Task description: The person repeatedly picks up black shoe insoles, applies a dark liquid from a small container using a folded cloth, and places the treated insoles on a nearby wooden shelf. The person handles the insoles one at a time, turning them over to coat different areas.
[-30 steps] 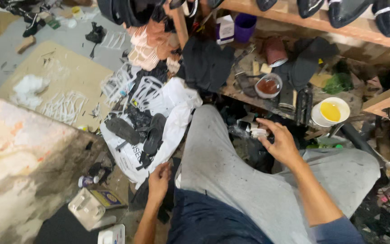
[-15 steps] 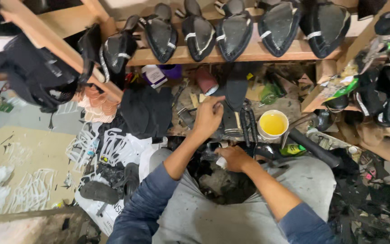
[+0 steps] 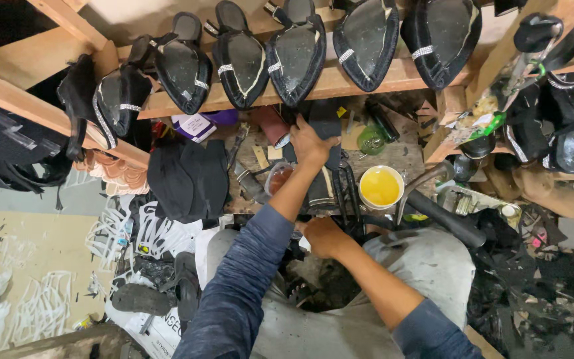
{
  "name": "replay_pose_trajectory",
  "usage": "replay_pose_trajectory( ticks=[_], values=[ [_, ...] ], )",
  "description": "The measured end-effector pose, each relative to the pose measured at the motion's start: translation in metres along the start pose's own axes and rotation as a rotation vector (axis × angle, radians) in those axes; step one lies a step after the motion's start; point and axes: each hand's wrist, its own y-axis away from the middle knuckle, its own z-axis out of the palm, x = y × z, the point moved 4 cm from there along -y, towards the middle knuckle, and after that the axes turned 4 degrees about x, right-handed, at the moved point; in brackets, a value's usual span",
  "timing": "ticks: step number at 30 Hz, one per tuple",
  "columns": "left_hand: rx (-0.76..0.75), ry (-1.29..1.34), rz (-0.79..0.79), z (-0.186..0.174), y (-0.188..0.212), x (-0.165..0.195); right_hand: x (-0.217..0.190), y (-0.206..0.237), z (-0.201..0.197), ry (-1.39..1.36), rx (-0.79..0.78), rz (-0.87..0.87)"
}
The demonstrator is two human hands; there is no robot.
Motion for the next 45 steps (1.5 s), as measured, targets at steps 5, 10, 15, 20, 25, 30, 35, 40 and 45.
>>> replay_pose_trajectory(
  ticks=[5, 10, 15, 20, 25, 30, 35, 40, 45],
  values=[
    [-0.035, 0.040, -0.011, -0.007, -0.001, -0.005, -0.001, -0.004, 0.007, -0.135, 0.056, 0.002],
    [0.040, 0.051, 0.124, -0.010, 0.020, 0.008, 0.003, -0.014, 0.026, 0.149, 0.057, -0.053],
    [0.075, 0.142, 0.080, 0.005, 0.023, 0.002, 0.008, -0.017, 0.035, -0.047, 0.071, -0.035],
    [0.112, 0.305, 0.064, -0.002, 0.019, -0.012, 0.012, -0.021, 0.048, 0.251, -0.160, -0.047],
    [0.148, 0.434, 0.050, -0.017, 0.056, -0.006, 0.010, -0.018, 0.040, -0.127, 0.043, 0.055],
    [0.205, 0.460, -0.043, -0.023, 0.062, -0.009, -0.008, -0.014, 0.021, -0.348, 0.046, -0.059],
    [0.183, 0.214, -0.115, -0.020, 0.045, -0.027, -0.015, -0.013, 0.016, -0.378, 0.117, -0.047],
    [0.210, 0.251, -0.112, -0.016, 0.036, -0.028, -0.009, -0.019, 0.026, -0.420, 0.110, -0.001],
    [0.235, 0.332, -0.078, -0.014, 0.038, -0.032, -0.005, -0.022, 0.032, -0.412, 0.049, 0.073]
  ],
)
